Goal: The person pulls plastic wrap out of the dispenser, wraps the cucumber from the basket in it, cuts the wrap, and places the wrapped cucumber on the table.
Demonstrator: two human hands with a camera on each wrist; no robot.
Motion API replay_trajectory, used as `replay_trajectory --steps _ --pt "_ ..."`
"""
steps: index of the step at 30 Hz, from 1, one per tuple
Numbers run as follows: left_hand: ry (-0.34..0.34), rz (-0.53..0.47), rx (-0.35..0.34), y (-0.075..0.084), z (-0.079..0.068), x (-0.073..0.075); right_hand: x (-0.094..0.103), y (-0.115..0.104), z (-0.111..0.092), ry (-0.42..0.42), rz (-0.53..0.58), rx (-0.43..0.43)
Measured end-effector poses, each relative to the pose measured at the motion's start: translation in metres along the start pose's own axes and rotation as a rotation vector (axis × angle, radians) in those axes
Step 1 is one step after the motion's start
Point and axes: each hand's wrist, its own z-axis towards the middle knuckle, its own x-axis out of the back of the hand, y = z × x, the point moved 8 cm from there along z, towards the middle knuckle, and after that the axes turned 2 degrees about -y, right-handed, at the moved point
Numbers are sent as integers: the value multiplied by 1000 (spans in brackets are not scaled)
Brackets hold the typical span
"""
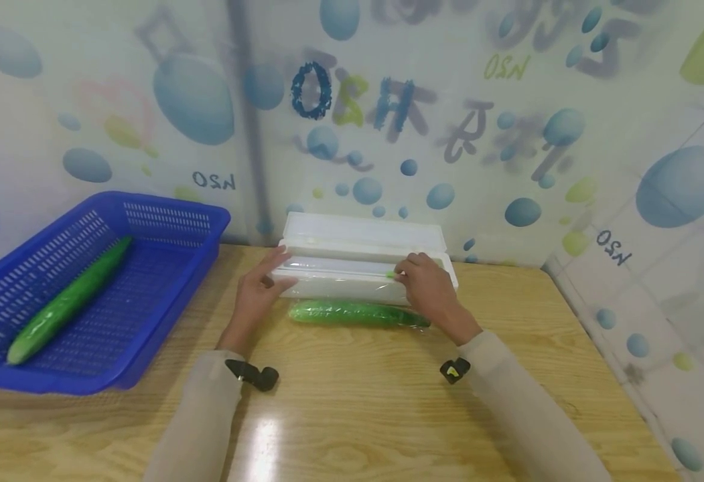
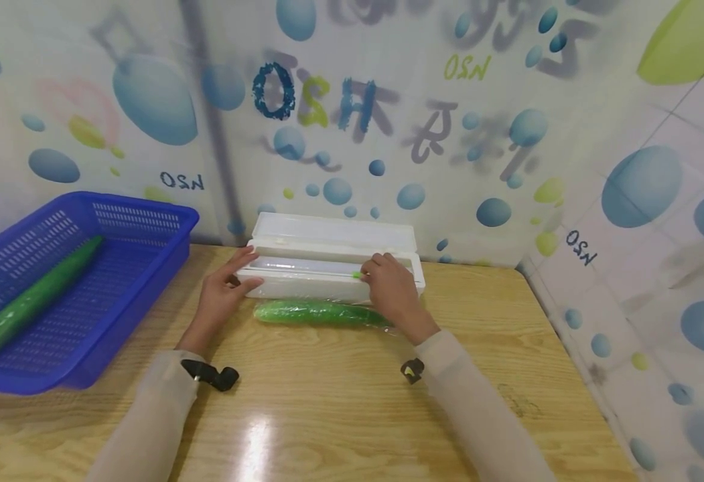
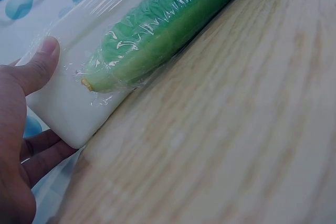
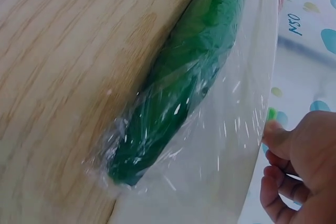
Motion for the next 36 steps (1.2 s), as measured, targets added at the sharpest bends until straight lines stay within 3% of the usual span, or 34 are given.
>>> replay_trajectory --steps 18,29,36 --pt "14 -9 -30 0 -1 0 7 17 -13 21 -25 6" --pt "5 -31 -9 -2 -2 -1 9 25 -18 12 -29 -2" --pt "11 7 -13 -1 -1 0 10 26 -18 7 -30 7"
